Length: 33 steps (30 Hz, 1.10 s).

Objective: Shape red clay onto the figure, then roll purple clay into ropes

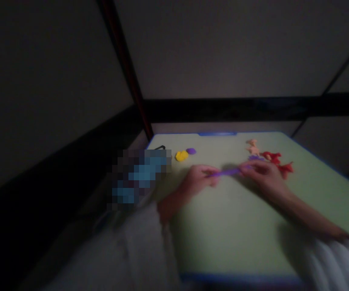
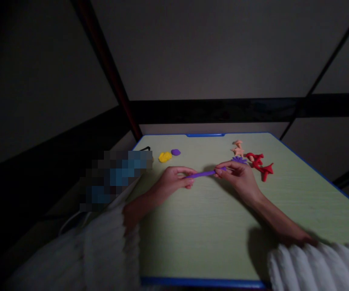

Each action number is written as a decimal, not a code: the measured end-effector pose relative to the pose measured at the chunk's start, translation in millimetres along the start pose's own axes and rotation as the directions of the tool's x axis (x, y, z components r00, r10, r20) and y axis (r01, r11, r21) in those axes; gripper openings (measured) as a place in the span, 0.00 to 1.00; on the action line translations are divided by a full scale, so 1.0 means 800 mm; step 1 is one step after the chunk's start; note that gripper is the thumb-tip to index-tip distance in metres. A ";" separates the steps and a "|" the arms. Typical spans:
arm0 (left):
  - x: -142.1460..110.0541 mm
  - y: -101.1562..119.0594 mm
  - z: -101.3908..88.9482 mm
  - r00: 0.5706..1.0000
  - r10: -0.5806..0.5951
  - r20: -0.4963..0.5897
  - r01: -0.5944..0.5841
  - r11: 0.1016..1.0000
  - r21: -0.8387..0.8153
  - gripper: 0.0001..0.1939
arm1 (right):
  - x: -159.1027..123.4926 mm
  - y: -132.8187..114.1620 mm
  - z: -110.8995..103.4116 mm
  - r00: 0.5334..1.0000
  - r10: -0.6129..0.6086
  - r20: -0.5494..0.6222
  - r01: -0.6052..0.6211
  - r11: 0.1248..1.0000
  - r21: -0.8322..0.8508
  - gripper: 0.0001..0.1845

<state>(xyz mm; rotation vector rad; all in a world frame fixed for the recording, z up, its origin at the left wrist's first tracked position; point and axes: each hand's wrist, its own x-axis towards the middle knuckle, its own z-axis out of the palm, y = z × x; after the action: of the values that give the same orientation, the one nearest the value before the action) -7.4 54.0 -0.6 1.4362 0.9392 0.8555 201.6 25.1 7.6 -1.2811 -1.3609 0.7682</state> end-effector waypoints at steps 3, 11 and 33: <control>0.003 0.001 -0.002 0.992 0.073 -0.099 -0.057 0.986 0.159 0.09 | 0.002 0.005 -0.002 0.999 -0.002 0.040 0.007 0.992 -0.124 0.12; -0.007 -0.011 0.005 0.946 0.321 -0.046 -0.242 0.795 0.557 0.18 | -0.002 0.015 -0.001 0.958 -0.187 0.218 0.263 0.876 -0.403 0.14; -0.039 0.009 0.025 0.923 0.160 0.351 -0.385 0.434 0.814 0.42 | -0.044 0.024 0.017 0.721 -0.231 0.653 0.688 0.349 -0.637 0.35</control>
<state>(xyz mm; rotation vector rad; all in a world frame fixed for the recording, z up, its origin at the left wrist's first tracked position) -1.4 16.7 5.7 2.6077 1.0245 0.3684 189.0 -1.3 -22.5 -1.2949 -2.5995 -0.1642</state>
